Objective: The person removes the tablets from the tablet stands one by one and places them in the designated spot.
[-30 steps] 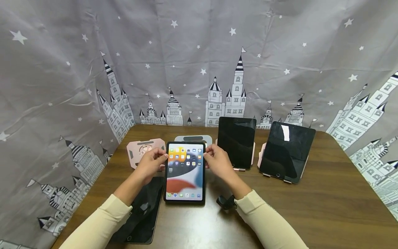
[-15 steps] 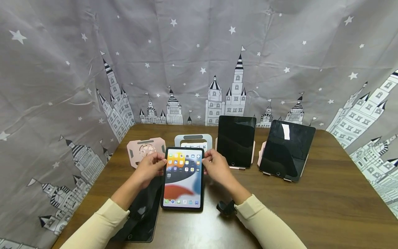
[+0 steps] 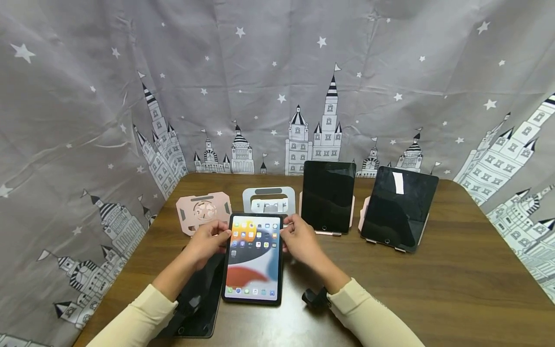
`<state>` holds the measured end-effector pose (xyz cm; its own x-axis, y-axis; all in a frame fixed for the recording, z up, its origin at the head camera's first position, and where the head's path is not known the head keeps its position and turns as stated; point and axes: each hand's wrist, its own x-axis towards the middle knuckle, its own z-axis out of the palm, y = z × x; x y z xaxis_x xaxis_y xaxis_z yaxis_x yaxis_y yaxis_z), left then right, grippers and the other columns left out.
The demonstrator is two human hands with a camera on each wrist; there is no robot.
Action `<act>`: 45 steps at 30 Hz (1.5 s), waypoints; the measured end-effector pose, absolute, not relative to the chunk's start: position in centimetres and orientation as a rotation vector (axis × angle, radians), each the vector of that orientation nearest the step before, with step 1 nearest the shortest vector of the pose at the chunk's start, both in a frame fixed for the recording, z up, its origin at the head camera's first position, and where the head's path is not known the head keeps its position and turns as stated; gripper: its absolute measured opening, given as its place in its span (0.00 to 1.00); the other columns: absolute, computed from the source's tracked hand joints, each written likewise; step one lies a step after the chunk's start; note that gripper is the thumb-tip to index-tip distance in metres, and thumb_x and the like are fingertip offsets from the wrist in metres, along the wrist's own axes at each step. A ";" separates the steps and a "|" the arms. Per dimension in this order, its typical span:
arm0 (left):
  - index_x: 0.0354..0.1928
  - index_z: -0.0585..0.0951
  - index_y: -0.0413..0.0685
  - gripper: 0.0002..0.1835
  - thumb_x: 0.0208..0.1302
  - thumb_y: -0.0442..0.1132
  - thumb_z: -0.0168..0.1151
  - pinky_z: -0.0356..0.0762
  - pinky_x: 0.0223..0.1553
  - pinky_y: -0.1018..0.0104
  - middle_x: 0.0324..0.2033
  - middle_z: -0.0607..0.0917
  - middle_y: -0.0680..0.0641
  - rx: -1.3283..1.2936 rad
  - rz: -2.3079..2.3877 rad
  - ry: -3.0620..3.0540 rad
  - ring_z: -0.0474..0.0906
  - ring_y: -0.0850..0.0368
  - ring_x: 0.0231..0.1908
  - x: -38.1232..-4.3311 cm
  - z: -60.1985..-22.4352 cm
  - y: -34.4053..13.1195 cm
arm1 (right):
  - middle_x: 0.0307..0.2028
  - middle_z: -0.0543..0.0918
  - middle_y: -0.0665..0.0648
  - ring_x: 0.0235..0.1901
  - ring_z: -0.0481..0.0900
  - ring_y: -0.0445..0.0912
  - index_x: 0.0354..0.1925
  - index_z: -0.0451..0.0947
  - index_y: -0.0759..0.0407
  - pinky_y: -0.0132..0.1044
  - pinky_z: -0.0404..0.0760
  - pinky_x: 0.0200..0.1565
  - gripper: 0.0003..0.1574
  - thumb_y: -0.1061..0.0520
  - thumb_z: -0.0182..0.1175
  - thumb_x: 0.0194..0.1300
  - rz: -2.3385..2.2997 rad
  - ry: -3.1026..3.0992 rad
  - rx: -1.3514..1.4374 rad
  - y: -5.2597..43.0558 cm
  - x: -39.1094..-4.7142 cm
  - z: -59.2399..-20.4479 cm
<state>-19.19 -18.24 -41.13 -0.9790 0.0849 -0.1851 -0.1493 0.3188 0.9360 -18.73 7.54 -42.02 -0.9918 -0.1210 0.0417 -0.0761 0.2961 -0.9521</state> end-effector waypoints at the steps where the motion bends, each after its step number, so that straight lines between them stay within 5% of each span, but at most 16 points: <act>1: 0.46 0.75 0.33 0.08 0.73 0.33 0.54 0.81 0.35 0.59 0.37 0.79 0.41 -0.057 1.716 2.388 0.78 0.50 0.35 -19.1 -41.2 -18.2 | 0.26 0.80 0.58 0.23 0.82 0.63 0.48 0.71 0.66 0.39 0.81 0.23 0.11 0.67 0.55 0.67 -1.831 2.495 -0.188 7.6 -18.7 -42.1; 11: 0.46 0.75 0.33 0.07 0.73 0.32 0.55 0.81 0.33 0.59 0.35 0.80 0.41 -0.081 1.644 2.400 0.77 0.51 0.33 -18.2 -41.7 -18.3 | 0.23 0.78 0.57 0.19 0.81 0.57 0.46 0.69 0.69 0.50 0.83 0.25 0.09 0.69 0.53 0.66 -1.867 2.410 -0.210 7.5 -18.0 -43.3; 23: 0.45 0.74 0.32 0.05 0.72 0.29 0.53 0.81 0.31 0.58 0.35 0.80 0.41 -0.108 1.588 2.390 0.78 0.51 0.32 -17.4 -42.9 -18.4 | 0.18 0.76 0.57 0.13 0.75 0.43 0.47 0.66 0.71 0.31 0.73 0.15 0.11 0.70 0.52 0.66 -1.878 2.312 -0.246 7.3 -17.4 -44.9; 45: 0.45 0.78 0.34 0.06 0.68 0.26 0.56 0.81 0.29 0.59 0.34 0.78 0.44 -0.006 1.294 2.591 0.76 0.52 0.31 -16.1 -43.3 -18.1 | 0.22 0.76 0.57 0.15 0.74 0.42 0.41 0.64 0.69 0.34 0.80 0.20 0.08 0.72 0.53 0.64 -1.858 2.165 -0.179 7.3 -16.8 -46.4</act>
<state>-16.06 -18.06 -43.28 -0.9701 0.1049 -0.2189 -0.1120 0.6067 0.7870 -16.84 7.31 -46.36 -0.9524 -0.2749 -0.1318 0.0887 0.1640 -0.9825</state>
